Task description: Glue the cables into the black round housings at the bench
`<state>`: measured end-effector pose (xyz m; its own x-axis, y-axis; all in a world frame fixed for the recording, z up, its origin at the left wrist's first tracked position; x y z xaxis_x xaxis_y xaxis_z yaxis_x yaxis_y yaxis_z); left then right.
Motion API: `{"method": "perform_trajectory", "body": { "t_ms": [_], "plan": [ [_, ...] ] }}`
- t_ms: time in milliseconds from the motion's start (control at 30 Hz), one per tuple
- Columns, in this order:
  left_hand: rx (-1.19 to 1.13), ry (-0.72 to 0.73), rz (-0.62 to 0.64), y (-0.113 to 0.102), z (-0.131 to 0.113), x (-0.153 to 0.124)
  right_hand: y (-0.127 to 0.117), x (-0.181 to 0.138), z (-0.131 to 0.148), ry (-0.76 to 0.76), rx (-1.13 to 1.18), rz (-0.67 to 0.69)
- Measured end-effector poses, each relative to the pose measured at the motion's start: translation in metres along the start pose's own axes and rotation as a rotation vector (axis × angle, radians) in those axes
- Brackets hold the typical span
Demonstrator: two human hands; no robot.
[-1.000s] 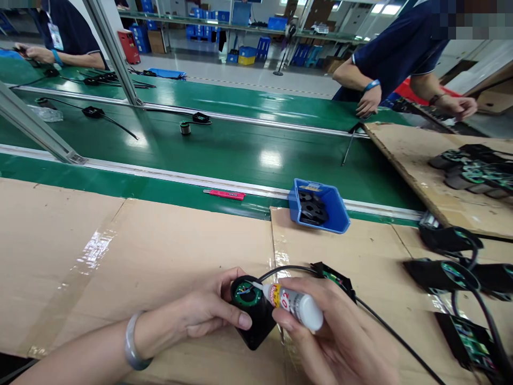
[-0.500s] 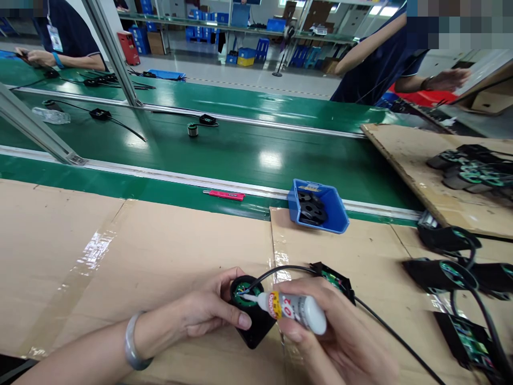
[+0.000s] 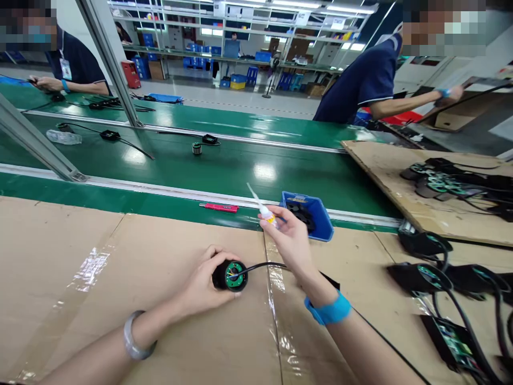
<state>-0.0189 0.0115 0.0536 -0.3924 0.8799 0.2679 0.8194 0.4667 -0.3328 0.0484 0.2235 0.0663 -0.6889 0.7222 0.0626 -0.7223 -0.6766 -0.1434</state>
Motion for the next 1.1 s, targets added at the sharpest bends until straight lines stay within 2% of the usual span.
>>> {"method": "perform_trajectory", "body": {
  "t_ms": [133, 233, 333, 467, 533, 600, 733, 833, 967, 1100],
  "plan": [
    [0.121, -0.018, -0.019, -0.006, 0.008, 0.004, 0.024, 0.044, -0.034, 0.044, -0.152, -0.003],
    [0.113, -0.062, -0.054, -0.007, 0.015, 0.004, 0.032, 0.064, -0.049, 0.065, -0.263, -0.002],
    [0.088, -0.091, -0.063, -0.006, 0.021, 0.003, 0.033, 0.070, -0.054, 0.055, -0.361, 0.001],
    [0.120, -0.112, -0.044, -0.005, 0.019, 0.003, 0.031, 0.062, -0.050, -0.006, -0.459, -0.005],
    [0.137, -0.116, -0.025, -0.006, 0.018, 0.002, 0.022, 0.055, -0.042, -0.056, -0.497, -0.020],
    [0.125, -0.124, -0.009, -0.007, 0.017, -0.001, 0.003, 0.051, -0.030, -0.125, -0.536, -0.042],
    [0.022, -0.150, -0.030, -0.010, 0.016, -0.006, -0.062, 0.055, -0.011, -0.264, -0.628, -0.133],
    [0.020, -0.136, -0.088, -0.014, 0.008, -0.003, -0.100, 0.065, -0.012, -0.321, -0.691, -0.184],
    [0.123, -0.040, -0.183, -0.023, -0.002, 0.002, -0.112, 0.069, -0.020, -0.352, -0.791, -0.196],
    [0.254, 0.083, -0.236, -0.035, 0.003, -0.004, -0.107, 0.057, -0.005, -0.377, -0.927, -0.271]
  ]
}}
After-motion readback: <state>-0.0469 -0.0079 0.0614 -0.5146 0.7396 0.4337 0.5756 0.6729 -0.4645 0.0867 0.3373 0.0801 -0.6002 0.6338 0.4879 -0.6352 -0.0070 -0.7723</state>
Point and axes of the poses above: each hand's wrist, its own x-axis towards the middle knuckle, its own y-axis out of the palm, z = x × y, the point moved 2 cm from there along x, towards the middle knuckle, and after that the axes turned 13 degrees about y, right-handed, at the moved point
